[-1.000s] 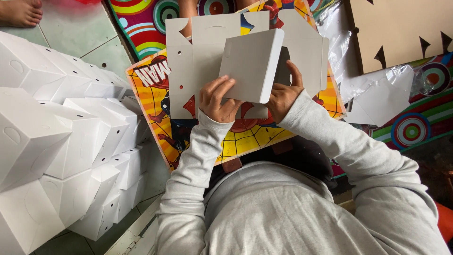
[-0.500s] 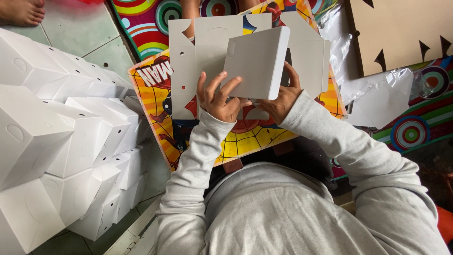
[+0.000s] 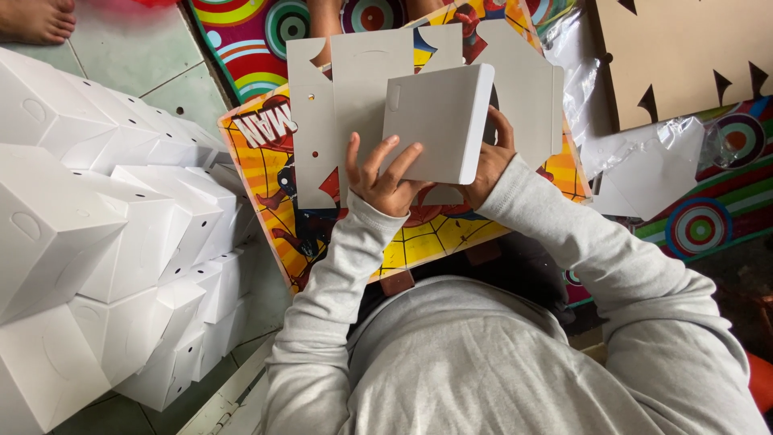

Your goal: The person assembles a white cardboard box by folding the flaps and tucking the tabs into the corresponding slots. They work on a table with a Spider-Man design, surrounded by stacks of similar boxes.

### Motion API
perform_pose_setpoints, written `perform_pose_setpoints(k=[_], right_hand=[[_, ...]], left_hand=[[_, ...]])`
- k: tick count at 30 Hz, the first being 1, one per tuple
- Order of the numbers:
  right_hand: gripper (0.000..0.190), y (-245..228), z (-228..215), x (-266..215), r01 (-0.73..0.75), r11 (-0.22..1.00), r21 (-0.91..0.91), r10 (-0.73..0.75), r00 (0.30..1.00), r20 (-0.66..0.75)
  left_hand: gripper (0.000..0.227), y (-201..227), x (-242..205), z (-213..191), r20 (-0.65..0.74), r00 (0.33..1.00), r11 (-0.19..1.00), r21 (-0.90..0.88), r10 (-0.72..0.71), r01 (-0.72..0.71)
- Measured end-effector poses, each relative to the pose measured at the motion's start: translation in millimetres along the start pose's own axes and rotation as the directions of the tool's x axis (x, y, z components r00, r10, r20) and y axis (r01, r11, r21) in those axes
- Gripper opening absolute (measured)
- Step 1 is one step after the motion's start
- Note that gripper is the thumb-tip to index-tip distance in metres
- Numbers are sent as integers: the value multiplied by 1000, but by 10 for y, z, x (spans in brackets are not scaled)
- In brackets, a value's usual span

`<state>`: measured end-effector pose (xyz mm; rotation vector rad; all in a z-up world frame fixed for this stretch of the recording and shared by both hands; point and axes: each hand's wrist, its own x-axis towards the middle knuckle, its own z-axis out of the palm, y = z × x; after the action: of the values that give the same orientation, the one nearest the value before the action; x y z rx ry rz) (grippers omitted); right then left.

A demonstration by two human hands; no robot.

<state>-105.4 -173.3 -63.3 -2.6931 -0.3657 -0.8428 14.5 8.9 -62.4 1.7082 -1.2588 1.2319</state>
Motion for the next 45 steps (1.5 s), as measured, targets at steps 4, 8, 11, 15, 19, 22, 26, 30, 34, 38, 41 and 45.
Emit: perform_pose_setpoints(k=[4, 8, 11, 15, 19, 22, 26, 30, 34, 38, 41, 45], right_hand=[[36, -9, -115, 50, 33, 999, -26, -33, 999, 26], [22, 107, -60, -171, 29, 999, -27, -28, 997, 67], [20, 32, -157, -39, 37, 999, -4, -36, 998, 46], [22, 27, -73, -45, 33, 999, 22, -33, 999, 27], [25, -9, 62, -83, -60, 996, 60, 63, 997, -34], [21, 54, 28, -114, 32, 999, 31, -32, 999, -4], [23, -33, -67, 14, 31, 999, -10, -32, 998, -46], [36, 21, -123, -20, 41, 998, -43, -40, 999, 25], [26, -30, -238, -41, 25, 998, -54, -22, 998, 51], [21, -42, 20, -281, 40, 981, -188, -24, 996, 88], [13, -120, -191, 32, 56, 981, -187, -60, 998, -16], [13, -108, -159, -48, -14, 999, -29, 13, 1000, -18]], left_hand=[[38, 41, 18, 44, -8, 1000, 1000, 26, -5, 5], [29, 70, 65, -66, 74, 997, 999, -21, -37, 38], [31, 55, 80, -103, 107, 993, 999, -3, -39, 40], [34, -13, 14, -97, 140, 990, 1000, -13, -19, 21], [29, -12, -87, -56, 185, 983, 997, -70, -10, 24], [27, -43, -77, -62, 225, 974, 996, -80, -11, 30], [17, 98, -105, 13, 272, 961, 993, -94, -37, 65], [13, 83, -65, 2, 276, 961, 998, -47, -28, 42], [11, 65, -182, -33, 290, 956, 999, 14, -35, 32], [10, 135, -57, -58, 312, 949, 999, 29, -43, 36], [8, 160, -15, -97, 288, 957, 999, 5, -45, 45], [44, 263, -45, -308, 231, 908, 860, -307, -348, 408]])
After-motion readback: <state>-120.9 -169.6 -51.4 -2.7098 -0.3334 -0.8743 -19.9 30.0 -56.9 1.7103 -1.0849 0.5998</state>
